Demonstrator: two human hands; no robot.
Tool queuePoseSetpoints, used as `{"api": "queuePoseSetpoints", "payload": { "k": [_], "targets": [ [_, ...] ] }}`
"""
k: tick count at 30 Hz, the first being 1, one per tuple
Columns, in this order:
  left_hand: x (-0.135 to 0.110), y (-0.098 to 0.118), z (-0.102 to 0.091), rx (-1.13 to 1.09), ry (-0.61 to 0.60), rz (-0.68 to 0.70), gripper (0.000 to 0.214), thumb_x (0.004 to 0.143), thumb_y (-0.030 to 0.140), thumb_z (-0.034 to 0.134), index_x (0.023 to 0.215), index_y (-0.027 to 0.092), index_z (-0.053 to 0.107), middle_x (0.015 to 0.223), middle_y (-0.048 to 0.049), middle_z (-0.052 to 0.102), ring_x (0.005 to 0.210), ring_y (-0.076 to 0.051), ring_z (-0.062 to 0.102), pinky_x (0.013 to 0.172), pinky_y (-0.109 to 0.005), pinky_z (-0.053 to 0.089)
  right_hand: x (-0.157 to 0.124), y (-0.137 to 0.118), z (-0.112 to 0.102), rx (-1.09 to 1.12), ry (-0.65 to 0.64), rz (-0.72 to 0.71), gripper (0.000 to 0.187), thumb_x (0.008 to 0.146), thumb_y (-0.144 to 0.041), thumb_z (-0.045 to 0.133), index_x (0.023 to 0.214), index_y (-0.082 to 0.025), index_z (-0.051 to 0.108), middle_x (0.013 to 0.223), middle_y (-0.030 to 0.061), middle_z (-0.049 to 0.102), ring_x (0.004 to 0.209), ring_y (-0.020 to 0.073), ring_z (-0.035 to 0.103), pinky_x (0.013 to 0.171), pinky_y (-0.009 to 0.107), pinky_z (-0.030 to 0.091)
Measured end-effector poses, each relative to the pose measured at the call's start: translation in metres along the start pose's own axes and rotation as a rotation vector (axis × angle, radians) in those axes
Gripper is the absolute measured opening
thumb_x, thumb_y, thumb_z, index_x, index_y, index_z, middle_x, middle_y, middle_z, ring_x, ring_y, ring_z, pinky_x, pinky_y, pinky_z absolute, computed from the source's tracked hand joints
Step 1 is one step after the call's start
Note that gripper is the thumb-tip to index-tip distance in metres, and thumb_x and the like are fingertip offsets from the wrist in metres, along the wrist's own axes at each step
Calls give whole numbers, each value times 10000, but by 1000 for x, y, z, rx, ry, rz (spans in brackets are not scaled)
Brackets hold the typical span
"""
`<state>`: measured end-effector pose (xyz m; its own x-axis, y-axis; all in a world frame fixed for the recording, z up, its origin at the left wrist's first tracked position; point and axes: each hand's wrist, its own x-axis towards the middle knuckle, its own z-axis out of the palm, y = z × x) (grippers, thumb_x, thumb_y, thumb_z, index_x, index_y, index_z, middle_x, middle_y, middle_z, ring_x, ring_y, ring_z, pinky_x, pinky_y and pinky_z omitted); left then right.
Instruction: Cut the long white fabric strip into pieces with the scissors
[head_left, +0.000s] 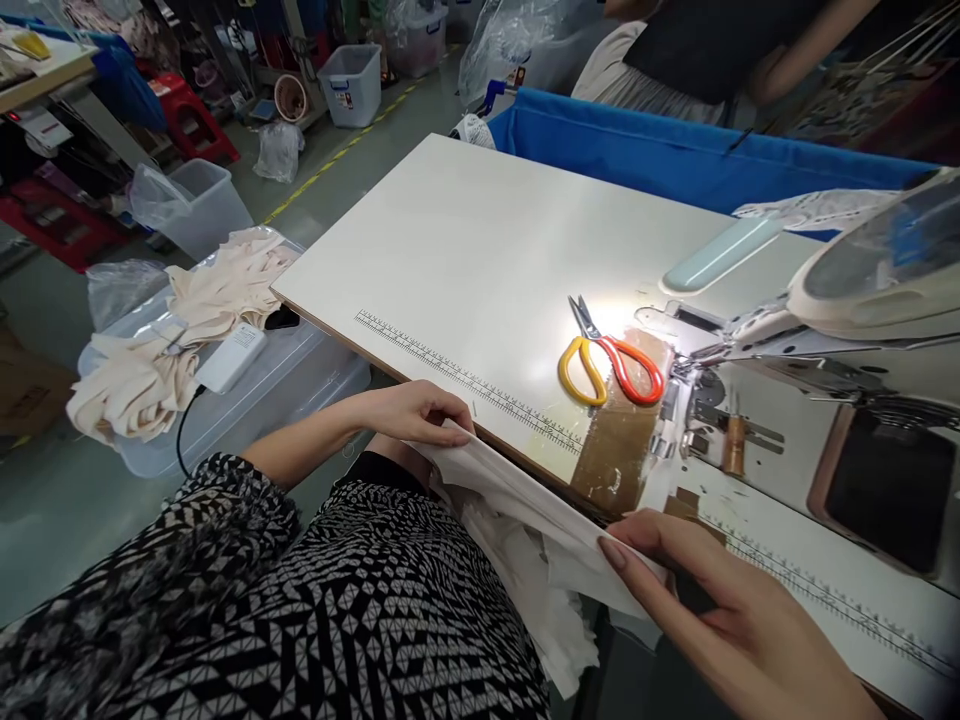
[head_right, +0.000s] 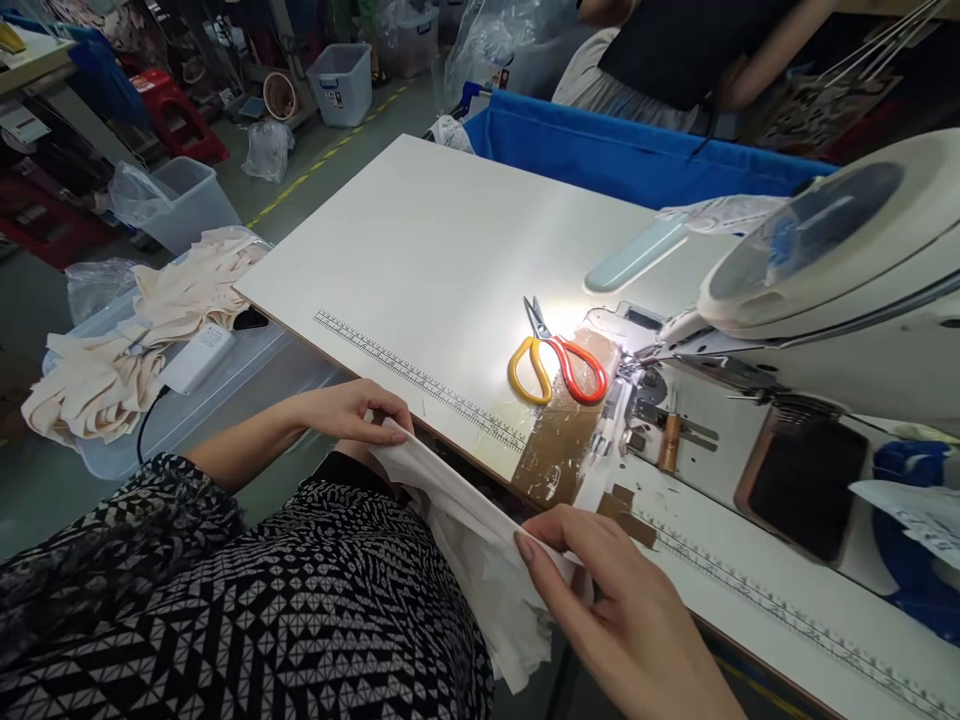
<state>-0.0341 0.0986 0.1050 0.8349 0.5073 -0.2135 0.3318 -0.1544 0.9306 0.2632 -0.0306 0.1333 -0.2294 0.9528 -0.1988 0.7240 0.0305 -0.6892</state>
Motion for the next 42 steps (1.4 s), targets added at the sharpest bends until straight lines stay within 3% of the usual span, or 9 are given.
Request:
{"api": "queuePoseSetpoints", "payload": {
  "k": [6, 11, 17, 21, 29, 31, 36, 38, 42],
  "targets": [
    [-2, -5, 8, -92, 136, 6, 227, 831, 378, 590, 908, 172, 648, 871, -53, 654, 761, -119, 557, 669, -237, 429, -4, 9, 5, 44, 15, 33, 243, 844, -500, 540, 879, -272, 613, 844, 36, 644, 690, 184, 615, 387, 189, 485],
    [2, -9, 20, -329, 280, 15, 227, 777, 370, 656, 836, 154, 621, 752, -21, 612, 669, -95, 533, 614, -229, 422, -6, 6, 13, 50, 57, 43, 240, 853, -490, 534, 849, -260, 603, 754, 27, 632, 611, 171, 591, 396, 192, 474],
    [10, -7, 29, -633, 471, -6, 267, 712, 382, 714, 726, 148, 586, 657, 8, 593, 580, -70, 518, 568, -213, 408, -4, -8, 36, 145, 164, 90, 252, 844, -480, 556, 778, -244, 614, 741, 22, 634, 650, 176, 590, 452, 192, 479],
    [13, -3, 38, -753, 549, 56, 292, 731, 412, 700, 729, 154, 562, 678, -26, 653, 636, -111, 600, 673, -274, 486, 0, -13, 55, 239, 199, 123, 268, 859, -489, 519, 764, -255, 610, 734, 33, 634, 672, 216, 602, 497, 251, 500],
    [23, 9, 55, -797, 782, 178, 226, 829, 394, 604, 825, 171, 571, 779, -58, 714, 666, -113, 618, 675, -266, 493, 17, -28, 82, 322, 9, 30, 261, 859, -550, 421, 815, -349, 582, 738, 23, 629, 676, 284, 619, 489, 361, 504],
    [20, 15, 53, -757, 781, 206, 212, 834, 387, 602, 836, 175, 593, 773, -50, 712, 663, -115, 620, 665, -267, 496, 23, -26, 75, 263, 80, -33, 228, 892, -497, 410, 922, -353, 584, 849, 22, 661, 764, 277, 635, 619, 373, 533],
    [11, 29, 47, -405, 668, 281, 185, 826, 373, 622, 853, 199, 679, 839, -59, 716, 757, -145, 645, 713, -298, 511, 74, 3, 21, -350, 577, -100, 311, 919, -426, 390, 1052, -195, 551, 1104, 148, 611, 1066, 334, 529, 911, 489, 408],
    [11, 30, 48, -216, 645, 317, 169, 826, 368, 622, 865, 224, 700, 818, -54, 718, 725, -140, 625, 687, -290, 505, 106, 14, 0, -561, 553, -20, 365, 907, -443, 369, 1034, -159, 561, 1095, 188, 590, 1046, 359, 514, 847, 489, 409],
    [13, 26, 51, 39, 589, 371, 156, 851, 332, 581, 883, 249, 709, 814, -55, 728, 747, -147, 612, 714, -302, 497, 154, 17, -21, -678, 299, 203, 331, 843, -450, 447, 957, -162, 563, 906, 156, 609, 802, 300, 573, 590, 351, 376]
  ]
}}
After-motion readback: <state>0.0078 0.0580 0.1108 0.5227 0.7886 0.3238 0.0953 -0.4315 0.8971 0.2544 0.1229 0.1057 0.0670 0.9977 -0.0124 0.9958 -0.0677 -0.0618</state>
